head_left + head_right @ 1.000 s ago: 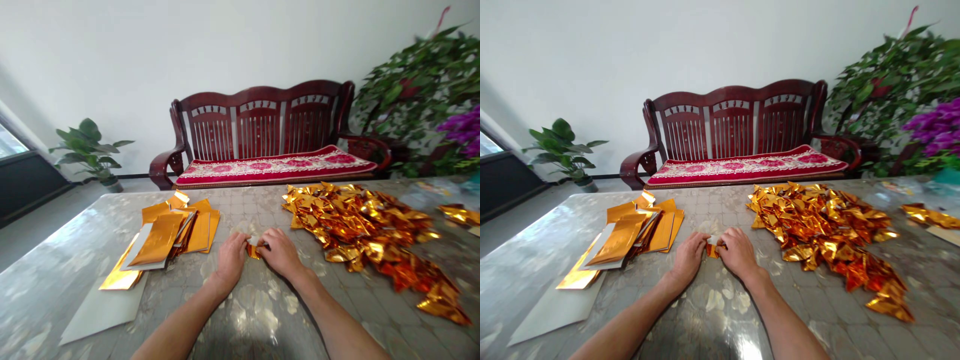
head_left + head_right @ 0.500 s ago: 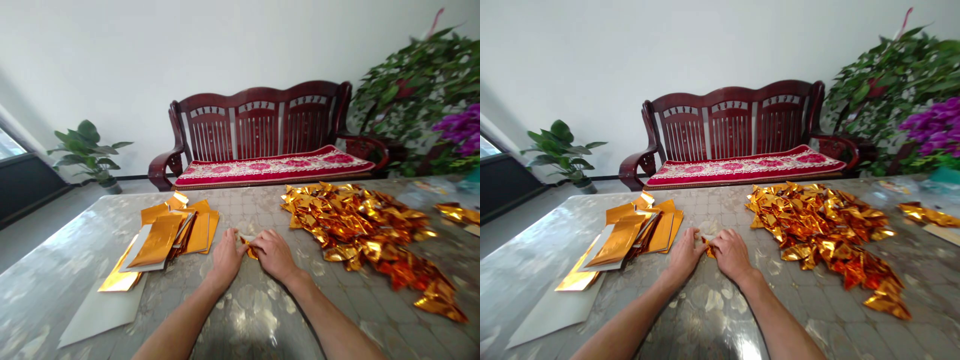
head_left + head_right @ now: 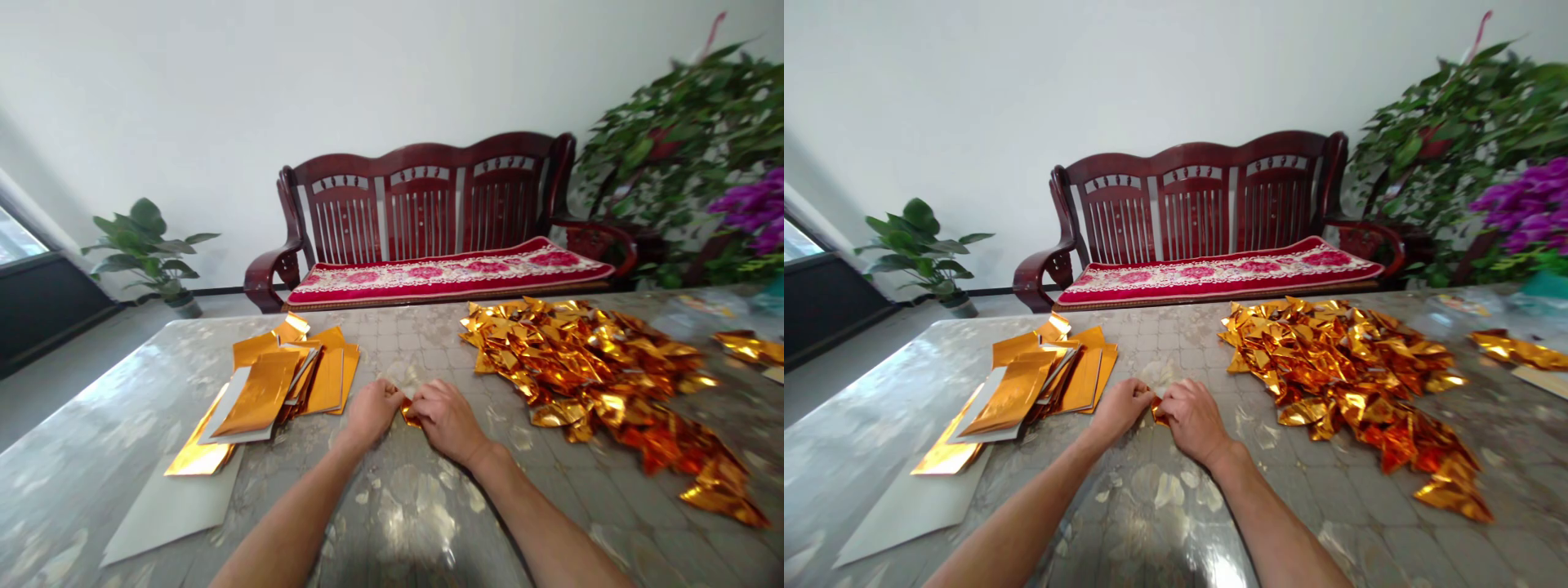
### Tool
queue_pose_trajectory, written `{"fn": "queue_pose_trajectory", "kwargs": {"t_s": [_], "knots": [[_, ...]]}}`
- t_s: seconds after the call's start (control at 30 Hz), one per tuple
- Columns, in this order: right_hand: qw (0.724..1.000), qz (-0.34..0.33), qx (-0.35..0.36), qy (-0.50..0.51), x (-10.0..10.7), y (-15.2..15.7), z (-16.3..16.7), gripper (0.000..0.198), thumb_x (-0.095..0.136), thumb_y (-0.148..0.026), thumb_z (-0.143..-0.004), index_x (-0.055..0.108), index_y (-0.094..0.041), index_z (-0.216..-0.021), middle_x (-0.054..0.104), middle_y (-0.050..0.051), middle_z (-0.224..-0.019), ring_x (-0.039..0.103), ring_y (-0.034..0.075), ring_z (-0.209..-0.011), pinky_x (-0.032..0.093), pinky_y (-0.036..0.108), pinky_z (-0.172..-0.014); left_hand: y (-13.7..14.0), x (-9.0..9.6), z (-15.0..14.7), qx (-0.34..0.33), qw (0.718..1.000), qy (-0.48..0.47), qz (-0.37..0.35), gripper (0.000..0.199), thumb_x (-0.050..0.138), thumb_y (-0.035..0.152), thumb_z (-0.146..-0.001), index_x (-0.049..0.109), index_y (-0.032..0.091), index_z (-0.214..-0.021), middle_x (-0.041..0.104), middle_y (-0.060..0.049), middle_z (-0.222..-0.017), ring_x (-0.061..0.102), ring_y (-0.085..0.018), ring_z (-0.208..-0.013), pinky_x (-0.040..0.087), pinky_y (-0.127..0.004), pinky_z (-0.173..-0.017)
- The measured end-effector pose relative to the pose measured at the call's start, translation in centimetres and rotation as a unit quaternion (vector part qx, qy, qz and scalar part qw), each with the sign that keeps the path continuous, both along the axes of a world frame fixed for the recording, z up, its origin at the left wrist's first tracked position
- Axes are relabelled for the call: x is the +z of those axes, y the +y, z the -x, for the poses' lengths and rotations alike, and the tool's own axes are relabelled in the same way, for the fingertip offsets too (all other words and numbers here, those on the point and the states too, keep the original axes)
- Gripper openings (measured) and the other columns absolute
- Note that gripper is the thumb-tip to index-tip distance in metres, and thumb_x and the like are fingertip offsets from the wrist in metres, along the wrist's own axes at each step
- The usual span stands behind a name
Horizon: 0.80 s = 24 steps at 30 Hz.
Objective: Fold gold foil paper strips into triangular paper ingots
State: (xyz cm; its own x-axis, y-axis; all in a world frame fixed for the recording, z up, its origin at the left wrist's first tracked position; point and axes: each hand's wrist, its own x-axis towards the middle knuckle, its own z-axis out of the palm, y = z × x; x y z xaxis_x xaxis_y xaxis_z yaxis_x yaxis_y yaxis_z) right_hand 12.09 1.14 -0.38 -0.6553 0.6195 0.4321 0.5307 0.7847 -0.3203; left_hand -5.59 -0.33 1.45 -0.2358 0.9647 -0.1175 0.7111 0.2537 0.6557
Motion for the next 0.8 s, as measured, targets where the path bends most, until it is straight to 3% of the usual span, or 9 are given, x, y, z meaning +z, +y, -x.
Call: {"fn": "queue_pose_trajectory", "kwargs": {"t_s": [0.13, 0.27, 0.37, 0.43, 0.6, 0.8], "knots": [[0.999, -0.016, 0.008, 0.029, 0.3, -0.4, 0.1, 0.020, 0.059, -0.008, -0.088, 0.070, -0.023, -0.079, 0.065, 0.001, -0.081, 0.053, 0.019, -0.087, 0.037, 0.032, -0.079, 0.2, -0.7, -0.1, -0.003, 0.994, -0.109, -0.018, 0.018, 0.064, 0.026, -0.075, 0.059, 0.017, -0.060, 0.053, 0.004, -0.052, 0.049, -0.011, -0.053, 0.026, -0.022, -0.052], [0.988, -0.019, -0.093, 0.124, 1.3, -1.2, 0.5, 0.014, 0.059, -0.007, -0.083, 0.064, -0.020, -0.082, 0.064, 0.004, -0.085, 0.054, 0.019, -0.086, 0.039, 0.032, -0.080, -0.8, -0.7, -1.0, 0.008, 0.973, -0.229, -0.028, 0.021, 0.060, 0.035, -0.079, 0.055, 0.018, -0.069, 0.051, 0.006, -0.053, 0.041, -0.007, -0.044, 0.030, -0.019, -0.047], [0.977, -0.010, -0.153, 0.146, 2.0, -1.7, 0.9, 0.007, 0.067, -0.023, -0.083, 0.061, -0.021, -0.087, 0.063, 0.004, -0.084, 0.054, 0.020, -0.083, 0.040, 0.031, -0.076, -1.8, -0.4, -2.0, 0.048, 0.896, -0.438, -0.049, 0.036, 0.076, 0.044, -0.064, 0.055, 0.018, -0.076, 0.058, 0.005, -0.058, 0.046, -0.006, -0.045, 0.036, -0.018, -0.044], [0.977, -0.001, -0.160, 0.142, 2.1, -1.9, 1.1, 0.010, 0.069, -0.027, -0.083, 0.061, -0.022, -0.086, 0.063, 0.002, -0.081, 0.054, 0.020, -0.080, 0.039, 0.030, -0.073, -2.3, -0.2, -2.4, 0.070, 0.855, -0.510, -0.066, 0.045, 0.084, 0.045, -0.054, 0.057, 0.016, -0.078, 0.061, 0.004, -0.061, 0.052, -0.007, -0.047, 0.040, -0.017, -0.043], [0.979, -0.028, -0.143, 0.144, 1.6, -1.9, 1.4, 0.010, 0.065, -0.014, -0.084, 0.061, -0.021, -0.079, 0.063, 0.002, -0.078, 0.054, 0.019, -0.080, 0.039, 0.030, -0.073, -3.0, -0.2, -2.7, 0.100, 0.813, -0.567, -0.087, 0.052, 0.090, 0.045, -0.049, 0.067, 0.012, -0.081, 0.068, -0.001, -0.070, 0.063, -0.011, -0.061, 0.049, -0.017, -0.049], [0.980, -0.077, -0.110, 0.150, 1.4, -1.7, 1.4, 0.010, 0.064, -0.014, -0.088, 0.068, -0.021, -0.082, 0.063, 0.003, -0.078, 0.053, 0.020, -0.081, 0.041, 0.031, -0.075, -3.7, -0.5, -2.6, 0.097, 0.771, -0.625, -0.072, 0.048, 0.091, 0.047, -0.053, 0.068, 0.012, -0.077, 0.072, -0.005, -0.078, 0.068, -0.012, -0.069, 0.052, -0.018, -0.059]]}}
